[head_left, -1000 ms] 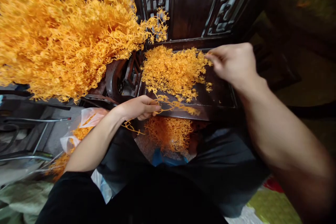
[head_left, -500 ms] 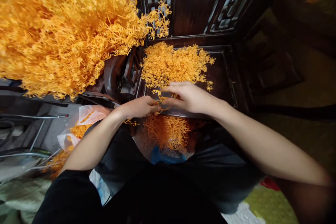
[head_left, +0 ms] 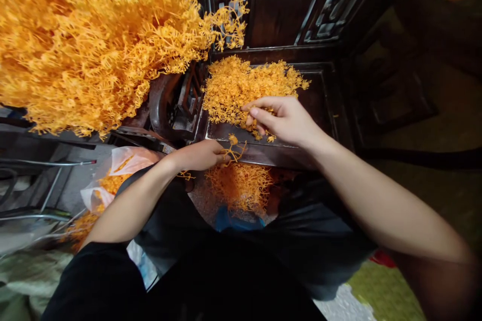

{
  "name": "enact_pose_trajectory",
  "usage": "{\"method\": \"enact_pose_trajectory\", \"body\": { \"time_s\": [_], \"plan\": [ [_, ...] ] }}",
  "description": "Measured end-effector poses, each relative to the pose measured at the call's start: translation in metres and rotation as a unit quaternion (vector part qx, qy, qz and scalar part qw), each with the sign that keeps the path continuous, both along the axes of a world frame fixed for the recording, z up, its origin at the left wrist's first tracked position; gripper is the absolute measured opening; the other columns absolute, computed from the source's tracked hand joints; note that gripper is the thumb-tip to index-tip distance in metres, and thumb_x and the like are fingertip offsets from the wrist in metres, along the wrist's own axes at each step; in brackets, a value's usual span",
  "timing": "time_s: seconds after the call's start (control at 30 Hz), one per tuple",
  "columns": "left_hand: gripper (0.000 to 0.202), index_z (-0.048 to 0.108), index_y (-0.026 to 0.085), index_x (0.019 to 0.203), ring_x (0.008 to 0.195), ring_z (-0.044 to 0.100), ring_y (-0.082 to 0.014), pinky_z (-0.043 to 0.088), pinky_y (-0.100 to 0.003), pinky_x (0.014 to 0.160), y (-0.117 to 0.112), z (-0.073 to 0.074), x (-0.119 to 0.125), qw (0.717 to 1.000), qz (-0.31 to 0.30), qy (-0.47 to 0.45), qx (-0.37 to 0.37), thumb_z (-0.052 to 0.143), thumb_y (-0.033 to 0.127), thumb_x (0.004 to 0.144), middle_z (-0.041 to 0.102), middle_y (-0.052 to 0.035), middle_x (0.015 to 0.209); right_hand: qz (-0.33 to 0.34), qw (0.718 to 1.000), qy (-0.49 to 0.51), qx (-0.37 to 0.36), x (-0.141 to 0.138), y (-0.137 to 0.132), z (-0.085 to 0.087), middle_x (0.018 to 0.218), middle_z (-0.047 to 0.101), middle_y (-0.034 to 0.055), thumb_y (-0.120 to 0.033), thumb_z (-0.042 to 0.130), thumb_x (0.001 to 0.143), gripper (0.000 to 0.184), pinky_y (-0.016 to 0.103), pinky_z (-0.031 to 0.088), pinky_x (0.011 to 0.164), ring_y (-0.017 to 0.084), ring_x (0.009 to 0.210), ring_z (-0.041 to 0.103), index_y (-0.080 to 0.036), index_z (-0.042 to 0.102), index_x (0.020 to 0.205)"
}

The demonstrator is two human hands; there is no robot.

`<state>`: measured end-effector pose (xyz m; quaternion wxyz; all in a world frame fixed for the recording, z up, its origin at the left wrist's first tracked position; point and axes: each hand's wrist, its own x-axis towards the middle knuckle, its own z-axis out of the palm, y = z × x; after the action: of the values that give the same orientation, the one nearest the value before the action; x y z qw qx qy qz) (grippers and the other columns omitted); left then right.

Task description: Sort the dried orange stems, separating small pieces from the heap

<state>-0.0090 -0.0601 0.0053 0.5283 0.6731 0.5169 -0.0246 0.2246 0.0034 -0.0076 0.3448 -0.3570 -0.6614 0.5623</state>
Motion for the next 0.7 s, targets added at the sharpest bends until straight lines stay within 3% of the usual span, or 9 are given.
{"method": "enact_pose_trajectory", "body": {
  "time_s": [0.07, 0.17, 0.23, 0.3, 0.4, 0.5, 0.6, 0.7],
  "plan": [
    [0.032, 0.067, 0.017, 0.073, 0.056, 0.041, -0.0106, 0.03, -0.028, 0.06, 0.002, -0.002, 0.001, 0.999, 0.033, -0.005, 0.013, 0.062, 0.041, 0.093, 0.053, 0.0019, 0.062, 0.025, 0.994, 0.049, -0.092, -0.004, -0.002, 0.0, 0.081, 0.071, 0.0051, -0.042, 0.075, 0.09, 0.028, 0.023, 0.029, 0.04, 0.008, 0.05, 0.054, -0.016, 0.069, 0.096],
    [0.038, 0.062, 0.018, 0.074, 0.051, 0.031, -0.0091, 0.023, -0.027, 0.055, 0.007, -0.006, 0.0, 0.984, 0.162, -0.063, 0.041, 0.057, 0.048, 0.096, 0.039, 0.0055, 0.056, 0.033, 0.971, 0.131, -0.199, -0.002, 0.004, 0.0, 0.071, 0.063, 0.0005, -0.038, 0.079, 0.084, 0.029, 0.023, 0.015, 0.036, 0.006, 0.044, 0.044, -0.016, 0.067, 0.098],
    [0.039, 0.058, 0.02, 0.074, 0.048, 0.025, -0.0081, 0.019, -0.027, 0.054, 0.011, -0.007, -0.001, 0.962, 0.239, -0.112, 0.073, 0.056, 0.051, 0.097, 0.033, 0.0073, 0.055, 0.043, 0.96, 0.155, -0.23, -0.001, 0.006, 0.001, 0.067, 0.057, -0.0027, -0.038, 0.08, 0.083, 0.029, 0.023, 0.012, 0.036, 0.005, 0.042, 0.038, -0.017, 0.067, 0.098],
    [0.036, 0.058, 0.019, 0.076, 0.049, 0.025, -0.0079, 0.019, -0.027, 0.054, 0.014, -0.007, -0.001, 0.95, 0.263, -0.126, 0.112, 0.059, 0.049, 0.095, 0.035, 0.0074, 0.055, 0.048, 0.964, 0.142, -0.221, -0.001, 0.005, 0.001, 0.064, 0.052, -0.0042, -0.041, 0.078, 0.085, 0.03, 0.023, 0.013, 0.037, 0.005, 0.042, 0.036, -0.017, 0.068, 0.099],
    [0.034, 0.062, 0.017, 0.074, 0.055, 0.033, -0.0088, 0.025, -0.027, 0.057, 0.014, -0.004, 0.003, 0.966, 0.198, -0.087, 0.14, 0.062, 0.045, 0.093, 0.044, 0.0048, 0.06, 0.038, 0.992, 0.056, -0.107, -0.004, -0.001, 0.0, 0.059, 0.048, -0.0052, -0.049, 0.069, 0.093, 0.036, 0.023, 0.026, 0.042, 0.008, 0.045, 0.038, -0.017, 0.072, 0.109],
    [0.036, 0.066, 0.015, 0.073, 0.062, 0.042, -0.0106, 0.031, -0.026, 0.061, 0.011, -0.001, 0.008, 0.986, 0.087, -0.074, 0.121, 0.061, 0.044, 0.094, 0.055, 0.0018, 0.066, 0.052, 0.991, -0.078, 0.094, -0.004, -0.008, 0.003, 0.07, 0.064, -0.0004, -0.046, 0.061, 0.099, 0.046, 0.027, 0.042, 0.055, 0.013, 0.056, 0.052, -0.019, 0.067, 0.136],
    [0.032, 0.067, 0.015, 0.073, 0.065, 0.047, -0.012, 0.035, -0.026, 0.065, 0.009, 0.002, 0.014, 0.991, 0.031, -0.074, 0.109, 0.062, 0.039, 0.093, 0.059, 0.0009, 0.068, 0.11, 0.939, -0.184, 0.27, -0.004, -0.014, 0.007, 0.093, 0.075, 0.005, -0.032, 0.057, 0.1, 0.045, 0.03, 0.047, 0.067, 0.019, 0.074, 0.065, -0.023, 0.064, 0.144],
    [0.038, 0.061, 0.016, 0.068, 0.058, 0.043, -0.0108, 0.033, -0.026, 0.06, 0.009, 0.005, 0.019, 0.992, 0.045, -0.069, 0.097, 0.058, 0.041, 0.097, 0.053, 0.0019, 0.061, 0.07, 0.875, -0.3, 0.374, -0.005, -0.013, 0.005, 0.097, 0.076, 0.0072, -0.021, 0.052, 0.096, 0.033, 0.031, 0.038, 0.062, 0.02, 0.077, 0.065, -0.023, 0.077, 0.118]
  ]
}}
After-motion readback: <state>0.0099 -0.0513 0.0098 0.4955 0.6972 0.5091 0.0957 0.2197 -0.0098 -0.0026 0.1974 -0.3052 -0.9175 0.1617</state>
